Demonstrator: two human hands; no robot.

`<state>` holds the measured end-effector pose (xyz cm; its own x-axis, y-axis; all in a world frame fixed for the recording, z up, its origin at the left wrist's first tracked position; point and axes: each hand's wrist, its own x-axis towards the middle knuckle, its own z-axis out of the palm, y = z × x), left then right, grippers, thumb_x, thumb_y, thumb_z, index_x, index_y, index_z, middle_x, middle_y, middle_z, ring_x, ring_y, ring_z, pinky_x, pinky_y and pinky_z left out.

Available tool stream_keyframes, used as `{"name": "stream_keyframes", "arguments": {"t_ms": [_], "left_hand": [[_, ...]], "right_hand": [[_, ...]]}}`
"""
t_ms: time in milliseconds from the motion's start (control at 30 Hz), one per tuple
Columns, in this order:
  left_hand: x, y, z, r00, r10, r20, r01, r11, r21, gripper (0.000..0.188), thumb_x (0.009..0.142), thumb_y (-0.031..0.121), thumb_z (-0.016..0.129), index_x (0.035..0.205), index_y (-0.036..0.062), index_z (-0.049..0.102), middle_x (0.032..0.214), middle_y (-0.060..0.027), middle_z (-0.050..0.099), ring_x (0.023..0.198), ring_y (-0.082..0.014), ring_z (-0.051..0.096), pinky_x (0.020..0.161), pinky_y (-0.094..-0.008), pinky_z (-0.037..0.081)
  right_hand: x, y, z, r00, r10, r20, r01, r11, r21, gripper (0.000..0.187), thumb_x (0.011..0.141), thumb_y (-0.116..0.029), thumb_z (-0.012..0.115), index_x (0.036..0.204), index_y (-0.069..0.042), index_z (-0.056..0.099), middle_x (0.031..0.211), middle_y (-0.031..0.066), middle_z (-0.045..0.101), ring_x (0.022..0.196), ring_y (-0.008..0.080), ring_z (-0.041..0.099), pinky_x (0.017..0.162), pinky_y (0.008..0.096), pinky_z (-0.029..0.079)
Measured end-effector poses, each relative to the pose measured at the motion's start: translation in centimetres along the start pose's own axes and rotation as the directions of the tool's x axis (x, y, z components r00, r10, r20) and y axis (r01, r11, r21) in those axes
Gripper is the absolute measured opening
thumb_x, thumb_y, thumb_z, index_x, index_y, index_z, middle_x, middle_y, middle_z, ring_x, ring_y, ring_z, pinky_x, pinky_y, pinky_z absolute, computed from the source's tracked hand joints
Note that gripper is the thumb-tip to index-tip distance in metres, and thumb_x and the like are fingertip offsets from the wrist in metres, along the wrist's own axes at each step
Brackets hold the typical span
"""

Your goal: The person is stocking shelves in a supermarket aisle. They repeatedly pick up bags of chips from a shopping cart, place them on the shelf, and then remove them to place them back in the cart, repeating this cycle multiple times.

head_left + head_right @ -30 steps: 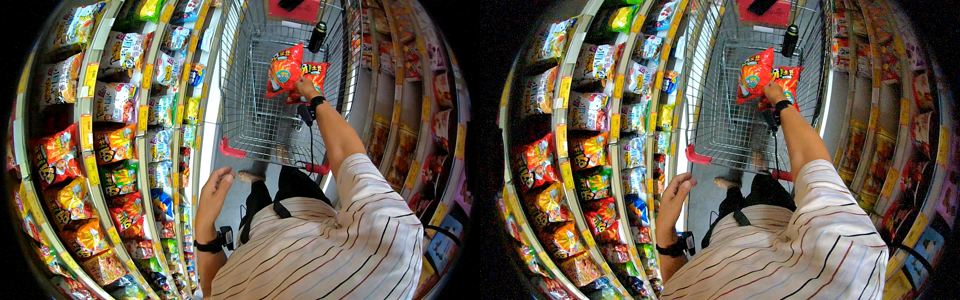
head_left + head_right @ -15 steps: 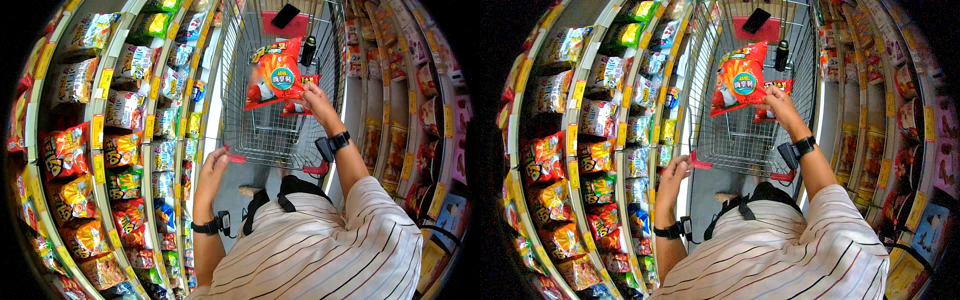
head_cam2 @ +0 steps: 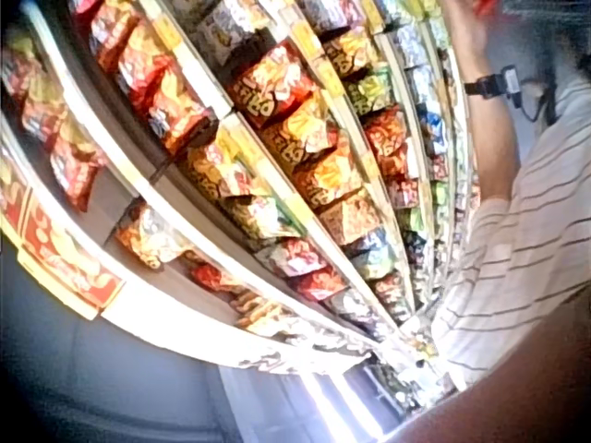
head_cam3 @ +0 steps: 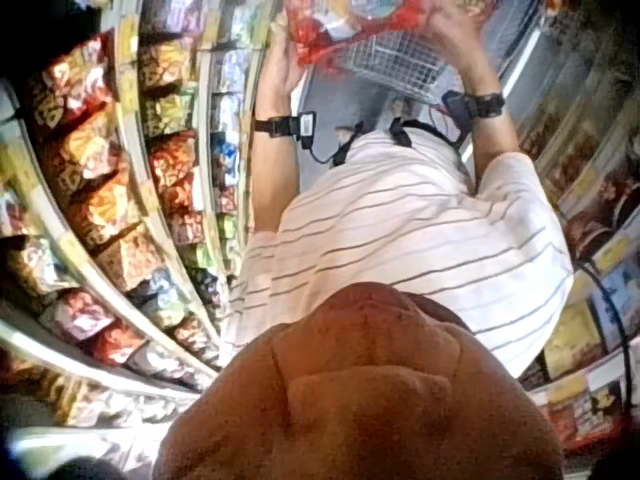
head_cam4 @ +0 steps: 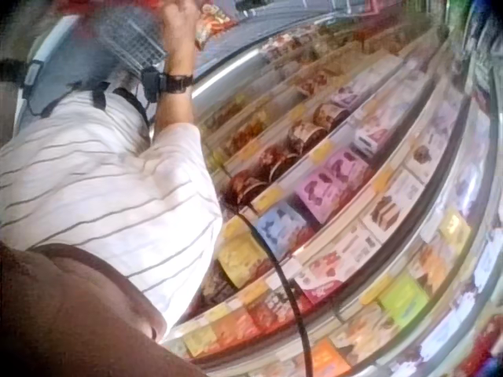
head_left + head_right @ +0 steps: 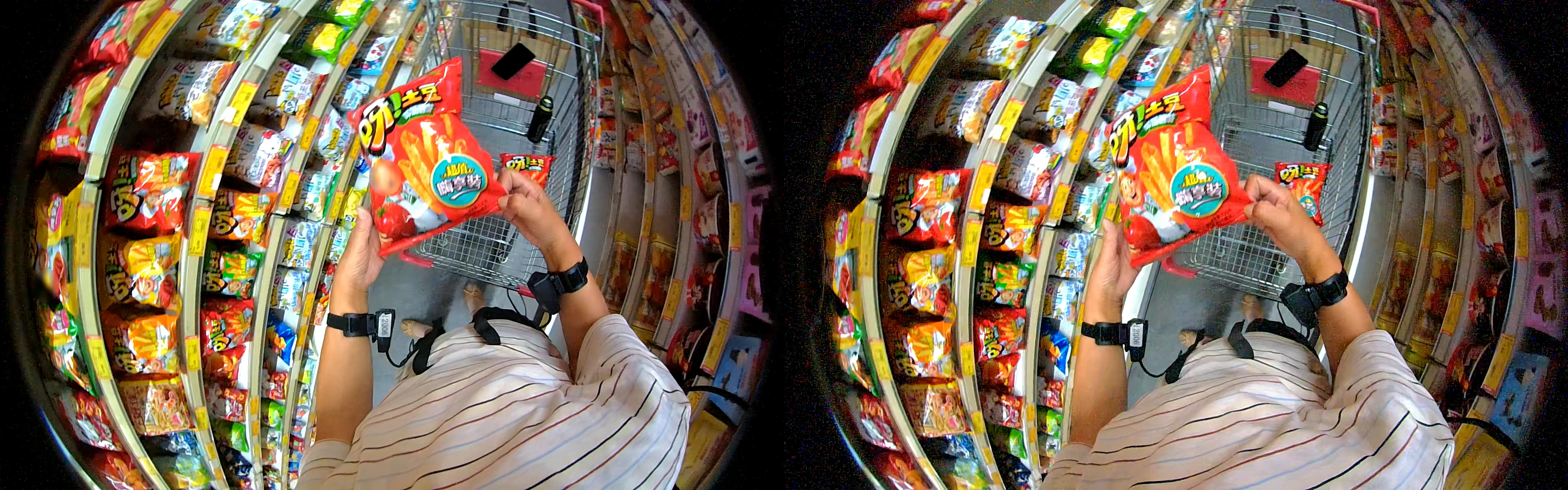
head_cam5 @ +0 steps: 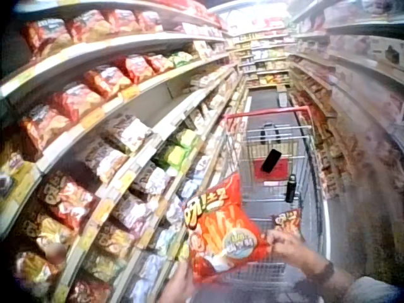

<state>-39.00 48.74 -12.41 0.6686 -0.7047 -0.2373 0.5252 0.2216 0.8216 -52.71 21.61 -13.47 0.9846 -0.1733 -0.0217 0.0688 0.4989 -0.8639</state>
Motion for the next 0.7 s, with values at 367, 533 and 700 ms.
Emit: {"name": "stream_keyframes", "arguments": {"t_ms": [367, 533, 700], "left_hand": [[-5.3, 1.1, -3.6, 0.950, 0.170, -0.263, -0.126, 0.976, 0.176, 0.087, 0.087, 0.044, 0.079, 0.150, -0.0004, 0.039, 0.145, -0.0120, 0.052, 0.134, -0.0221, 0.049, 0.114, -0.0375, 0.037], [-7.7, 2.2, -3.7, 0.912, 0.261, -0.317, -0.193, 0.954, 0.231, 0.088, 0.085, 0.038, 0.081, 0.152, 0.0007, 0.037, 0.144, -0.0114, 0.053, 0.132, -0.0213, 0.051, 0.112, -0.0357, 0.039], [-9.5, 3.5, -2.8, 0.897, 0.326, -0.300, -0.235, 0.924, 0.302, 0.086, 0.084, 0.031, 0.084, 0.150, 0.0019, 0.038, 0.141, -0.0109, 0.056, 0.128, -0.0198, 0.054, 0.108, -0.0355, 0.044]], "right_hand": [[1.3, 1.7, 3.7, 0.972, 0.155, 0.177, -0.105, 0.959, -0.262, 0.018, 0.088, -0.014, 0.062, 0.084, -0.011, 0.046, 0.096, -0.0013, 0.055, 0.086, 0.0073, 0.049, 0.072, 0.0237, 0.039], [2.4, 2.2, 5.5, 0.959, 0.197, 0.202, -0.165, 0.972, -0.167, 0.041, 0.094, -0.033, 0.066, 0.121, -0.005, 0.054, 0.110, 0.0011, 0.060, 0.103, 0.0104, 0.058, 0.089, 0.0237, 0.046], [4.0, 2.3, 8.6, 0.946, 0.158, 0.282, -0.103, 0.974, -0.200, 0.064, 0.093, -0.035, 0.070, 0.141, 0.000, 0.045, 0.132, 0.0100, 0.059, 0.118, 0.0162, 0.059, 0.101, 0.0304, 0.047]]}}
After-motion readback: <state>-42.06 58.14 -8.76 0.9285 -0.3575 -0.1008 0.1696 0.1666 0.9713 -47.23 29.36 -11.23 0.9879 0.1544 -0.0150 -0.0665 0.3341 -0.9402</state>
